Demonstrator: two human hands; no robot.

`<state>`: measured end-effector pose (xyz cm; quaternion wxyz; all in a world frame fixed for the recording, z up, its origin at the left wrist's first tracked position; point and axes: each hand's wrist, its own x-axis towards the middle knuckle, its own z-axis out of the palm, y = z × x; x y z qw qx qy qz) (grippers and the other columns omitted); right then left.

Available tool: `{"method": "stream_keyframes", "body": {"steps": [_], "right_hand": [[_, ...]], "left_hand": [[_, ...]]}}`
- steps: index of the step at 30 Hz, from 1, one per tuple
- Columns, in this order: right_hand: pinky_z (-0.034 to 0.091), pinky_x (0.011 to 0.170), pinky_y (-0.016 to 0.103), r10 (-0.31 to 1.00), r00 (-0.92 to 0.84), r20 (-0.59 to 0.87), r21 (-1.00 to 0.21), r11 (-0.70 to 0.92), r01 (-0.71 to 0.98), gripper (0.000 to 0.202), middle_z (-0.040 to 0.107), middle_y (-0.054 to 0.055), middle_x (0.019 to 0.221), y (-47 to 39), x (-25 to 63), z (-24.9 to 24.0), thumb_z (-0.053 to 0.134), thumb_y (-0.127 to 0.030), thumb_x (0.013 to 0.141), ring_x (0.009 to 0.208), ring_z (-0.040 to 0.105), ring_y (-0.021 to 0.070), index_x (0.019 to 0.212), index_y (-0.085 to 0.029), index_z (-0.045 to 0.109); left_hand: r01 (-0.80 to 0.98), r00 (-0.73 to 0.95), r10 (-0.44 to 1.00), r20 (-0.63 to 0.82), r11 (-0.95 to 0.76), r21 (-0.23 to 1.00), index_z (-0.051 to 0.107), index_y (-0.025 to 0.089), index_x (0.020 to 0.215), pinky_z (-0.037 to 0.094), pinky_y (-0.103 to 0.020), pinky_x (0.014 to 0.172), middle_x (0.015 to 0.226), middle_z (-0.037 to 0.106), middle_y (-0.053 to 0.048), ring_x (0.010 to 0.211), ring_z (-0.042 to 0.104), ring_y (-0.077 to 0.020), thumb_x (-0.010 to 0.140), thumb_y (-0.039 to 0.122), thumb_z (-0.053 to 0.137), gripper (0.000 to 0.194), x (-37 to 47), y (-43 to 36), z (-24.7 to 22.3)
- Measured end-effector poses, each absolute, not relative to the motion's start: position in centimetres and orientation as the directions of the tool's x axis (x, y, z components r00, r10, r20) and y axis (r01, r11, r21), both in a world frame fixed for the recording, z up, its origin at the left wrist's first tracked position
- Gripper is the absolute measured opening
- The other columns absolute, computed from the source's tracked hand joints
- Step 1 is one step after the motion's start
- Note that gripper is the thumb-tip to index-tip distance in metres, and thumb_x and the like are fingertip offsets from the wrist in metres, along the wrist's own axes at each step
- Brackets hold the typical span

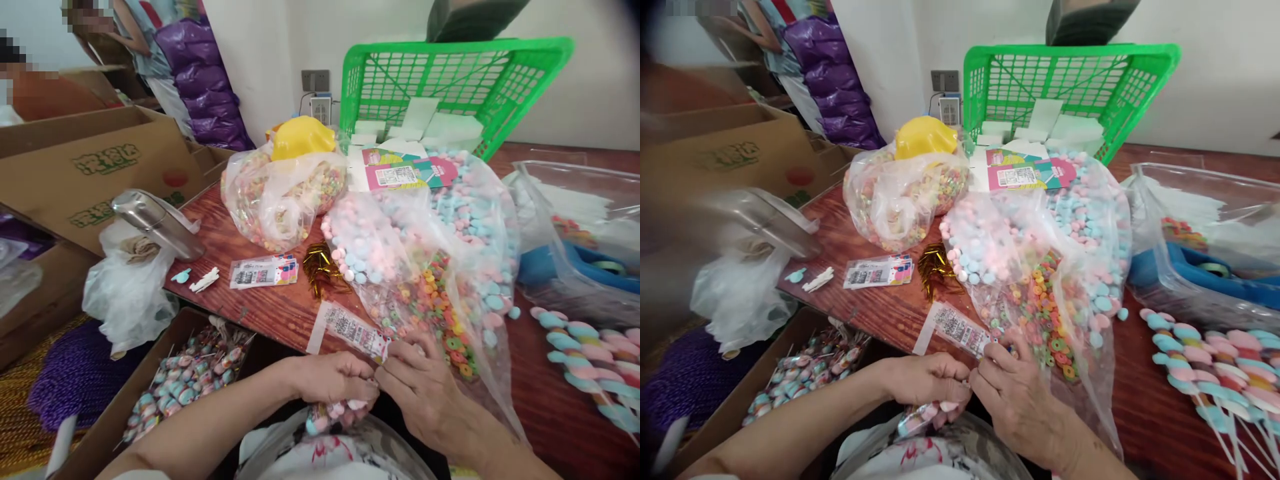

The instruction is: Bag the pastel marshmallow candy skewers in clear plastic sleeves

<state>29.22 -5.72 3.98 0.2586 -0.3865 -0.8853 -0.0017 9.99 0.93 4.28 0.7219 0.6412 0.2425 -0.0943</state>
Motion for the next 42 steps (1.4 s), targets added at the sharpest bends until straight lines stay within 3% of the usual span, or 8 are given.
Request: {"method": "stream_keyframes", "body": {"steps": [7, 12, 15, 25, 28, 32, 37, 42], "right_hand": [[0.034, 0.061, 0.030, 0.884, -0.403, 0.238, -0.583, 0.462, 0.668, 0.031, 0.058, -0.001, 0.064, -5.0, 27.3, 3.1, 0.043, -0.019, 0.097, 0.067, 0.051, 0.0151, 0.067, -0.019, 0.053], [0.033, 0.085, 0.046, 0.744, -0.481, 0.465, -0.195, 0.616, 0.763, 0.032, 0.067, 0.009, 0.106, -4.6, 26.4, 4.4, 0.039, -0.013, 0.094, 0.101, 0.053, 0.0270, 0.117, -0.021, 0.060], [0.030, 0.090, 0.048, 0.639, -0.630, 0.441, -0.096, 0.731, 0.675, 0.027, 0.068, 0.007, 0.096, -4.3, 26.2, 4.3, 0.040, -0.009, 0.093, 0.098, 0.055, 0.0240, 0.103, -0.018, 0.064], [0.040, 0.079, 0.032, 0.732, -0.681, -0.014, -0.550, 0.563, 0.617, 0.024, 0.064, -0.003, 0.072, -0.3, 25.2, 4.3, 0.052, -0.022, 0.095, 0.077, 0.057, 0.0147, 0.073, -0.022, 0.061], [0.044, 0.068, 0.024, 0.774, -0.634, -0.003, -0.635, 0.488, 0.599, 0.026, 0.065, -0.002, 0.073, 3.7, 26.1, 5.2, 0.047, -0.025, 0.097, 0.071, 0.060, 0.0121, 0.078, -0.021, 0.065], [0.047, 0.076, 0.026, 0.918, -0.384, 0.097, -0.429, 0.386, 0.816, 0.019, 0.070, 0.003, 0.086, 9.6, 26.4, 5.3, 0.049, -0.019, 0.090, 0.081, 0.064, 0.0160, 0.088, -0.019, 0.068], [0.044, 0.082, 0.030, 0.937, -0.347, 0.028, -0.252, 0.342, 0.905, 0.020, 0.069, 0.008, 0.094, 14.7, 23.3, 5.2, 0.050, -0.018, 0.087, 0.094, 0.062, 0.0210, 0.088, -0.018, 0.070], [0.044, 0.074, 0.033, 0.968, -0.247, -0.053, -0.168, 0.235, 0.957, 0.016, 0.068, 0.015, 0.094, 17.0, 20.4, 5.0, 0.055, -0.019, 0.082, 0.094, 0.062, 0.0275, 0.076, -0.015, 0.069]], "left_hand": [[0.452, 0.862, 0.502, -0.064, -0.707, 0.544, 0.059, 0.014, 0.085, 0.045, -0.036, 0.080, 0.086, 0.060, -0.011, 0.082, 0.054, -0.0210, 0.087, 0.018, 0.042, 0.018, 8.1, -0.3, 5.1], [0.416, 0.771, 0.544, -0.330, -0.039, 0.908, 0.054, 0.016, 0.067, 0.039, -0.020, 0.054, 0.060, 0.050, 0.002, 0.054, 0.045, -0.0097, 0.085, 0.021, 0.042, 0.022, 6.9, 1.2, 4.7], [0.488, 0.738, 0.281, -0.613, 0.405, 0.773, 0.056, 0.017, 0.067, 0.032, -0.019, 0.041, 0.057, 0.051, 0.003, 0.042, 0.042, -0.0084, 0.079, 0.029, 0.048, 0.018, 6.2, 1.8, 4.5], [0.427, 0.737, 0.669, -0.092, -0.356, 0.831, 0.065, 0.015, 0.074, 0.039, -0.026, 0.068, 0.072, 0.062, -0.004, 0.068, 0.052, -0.0138, 0.085, 0.018, 0.049, 0.020, 4.2, 0.7, 3.4], [0.412, 0.652, 0.751, -0.101, -0.239, 0.879, 0.065, 0.014, 0.074, 0.038, -0.025, 0.066, 0.067, 0.058, -0.002, 0.063, 0.049, -0.0115, 0.087, 0.020, 0.048, 0.022, 3.4, 0.5, 2.8], [0.204, 0.545, 0.811, -0.213, 0.119, 0.972, 0.061, 0.014, 0.066, 0.037, -0.021, 0.055, 0.058, 0.049, 0.001, 0.054, 0.045, -0.0084, 0.085, 0.028, 0.052, 0.025, 2.7, 0.6, 2.1], [0.015, 0.528, 0.674, -0.517, 0.601, 0.799, 0.059, 0.014, 0.068, 0.026, -0.017, 0.032, 0.049, 0.052, 0.003, 0.032, 0.036, -0.0047, 0.073, 0.039, 0.061, 0.026, 2.5, 1.1, 2.0], [-0.048, 0.498, 0.646, -0.578, 0.686, 0.726, 0.058, 0.014, 0.065, 0.020, -0.014, 0.023, 0.045, 0.055, 0.002, 0.025, 0.035, -0.0043, 0.066, 0.039, 0.063, 0.026, 2.5, 1.6, 2.6]]}}
